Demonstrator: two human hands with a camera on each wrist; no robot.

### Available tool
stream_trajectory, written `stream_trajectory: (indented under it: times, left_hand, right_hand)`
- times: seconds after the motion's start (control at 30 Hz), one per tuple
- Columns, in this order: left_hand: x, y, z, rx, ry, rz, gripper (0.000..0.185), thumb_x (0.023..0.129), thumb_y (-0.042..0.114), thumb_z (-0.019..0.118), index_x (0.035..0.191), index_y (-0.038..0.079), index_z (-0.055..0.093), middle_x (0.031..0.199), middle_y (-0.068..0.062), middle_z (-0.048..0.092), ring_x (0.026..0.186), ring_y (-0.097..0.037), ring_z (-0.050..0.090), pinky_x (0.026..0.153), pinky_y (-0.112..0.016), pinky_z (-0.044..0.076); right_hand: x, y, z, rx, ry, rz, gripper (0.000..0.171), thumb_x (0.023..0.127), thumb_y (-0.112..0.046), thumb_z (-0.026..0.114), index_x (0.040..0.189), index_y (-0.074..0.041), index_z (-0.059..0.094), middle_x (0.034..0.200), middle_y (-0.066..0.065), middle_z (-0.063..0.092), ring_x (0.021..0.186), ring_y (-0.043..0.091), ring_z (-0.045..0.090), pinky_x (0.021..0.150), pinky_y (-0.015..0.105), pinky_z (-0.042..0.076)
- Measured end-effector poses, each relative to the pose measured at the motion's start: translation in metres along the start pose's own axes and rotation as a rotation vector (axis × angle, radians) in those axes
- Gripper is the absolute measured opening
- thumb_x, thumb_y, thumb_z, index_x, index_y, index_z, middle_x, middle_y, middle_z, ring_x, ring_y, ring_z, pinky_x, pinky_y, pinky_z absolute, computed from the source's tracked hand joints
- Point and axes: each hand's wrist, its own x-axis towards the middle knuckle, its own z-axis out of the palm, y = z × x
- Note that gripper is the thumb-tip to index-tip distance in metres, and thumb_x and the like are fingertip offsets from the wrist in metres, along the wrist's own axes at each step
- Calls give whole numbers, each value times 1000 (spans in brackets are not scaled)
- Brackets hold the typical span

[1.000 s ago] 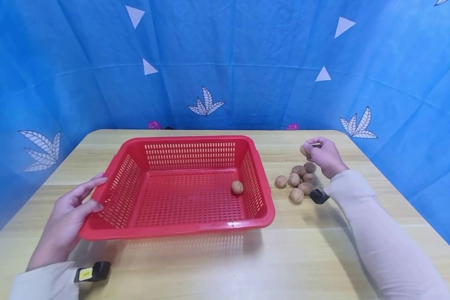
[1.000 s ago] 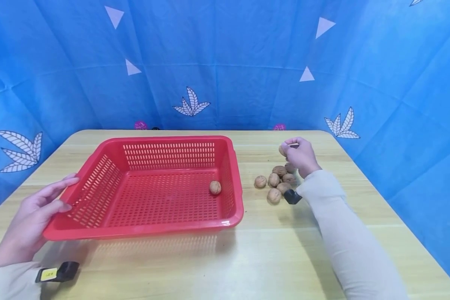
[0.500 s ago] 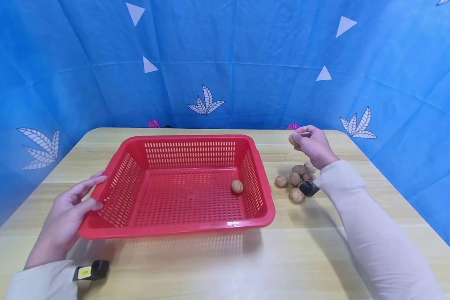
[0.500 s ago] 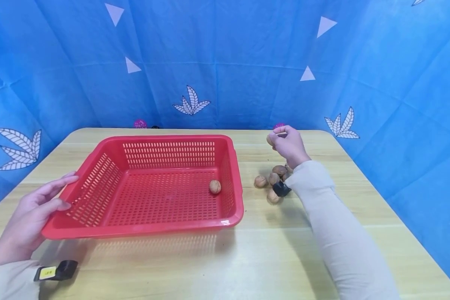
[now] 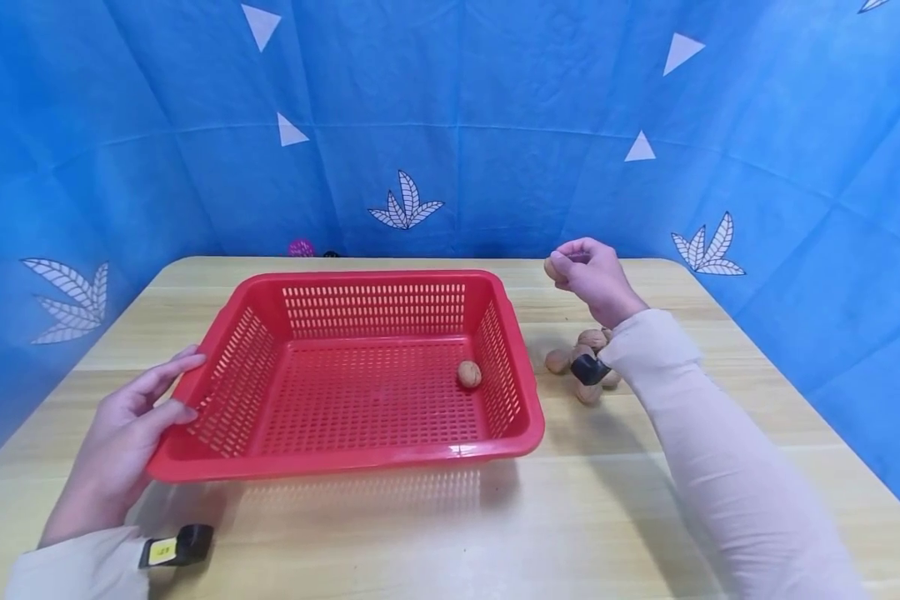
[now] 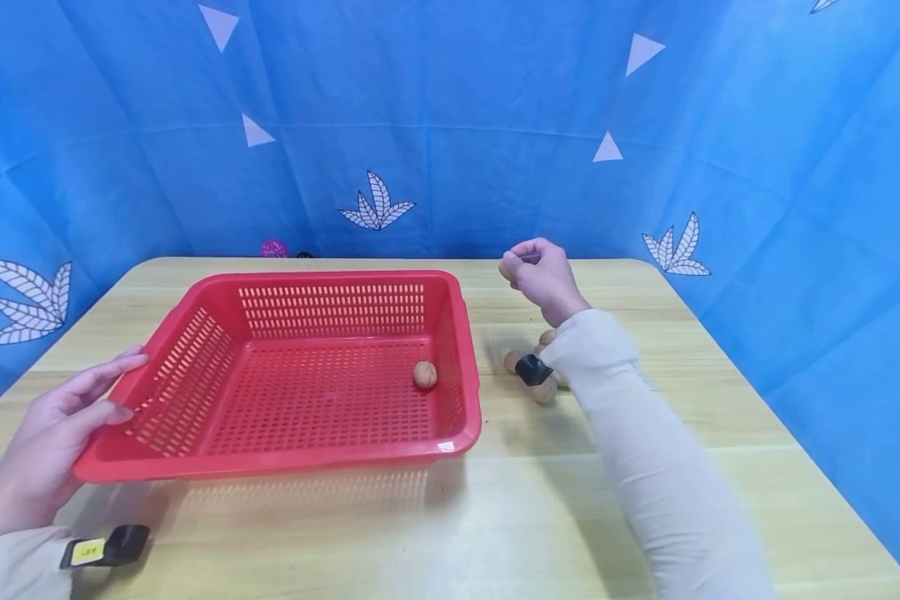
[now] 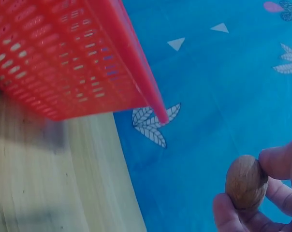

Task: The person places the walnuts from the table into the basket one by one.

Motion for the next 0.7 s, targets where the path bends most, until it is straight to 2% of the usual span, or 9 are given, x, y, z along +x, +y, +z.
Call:
stream_trajectory:
  times: [0.2, 0.33, 0.7]
  left_hand:
    - [-1, 0, 2, 25, 13, 4, 60, 95, 2, 58, 149, 21, 41, 157, 9, 21, 100, 0, 62, 68, -31, 58]
    - [-1, 1, 1, 28, 17, 1, 61, 95, 2, 59, 149, 22, 40, 157, 10, 22, 100, 1, 61, 68, -30, 58]
    - [-1, -1, -1, -16, -9, 18, 57, 96, 1, 56, 148, 22, 43, 157, 10, 24, 100, 0, 63, 68, -31, 57]
  right_hand:
    - [1, -6, 12, 46, -13, -8, 14, 99, -11, 54, 107, -1, 52, 107, 12, 54, 94, 19, 56, 90, 36, 52]
    - [-1, -11, 22, 65, -40, -8, 18, 99, -13, 55, 111, 0, 51, 110, 14, 54, 99, 23, 56, 95, 40, 50]
    - [-9, -26, 47, 172, -88, -2, 20, 100, -12, 53, 114, 1, 50, 107, 13, 52, 97, 22, 55, 96, 39, 50]
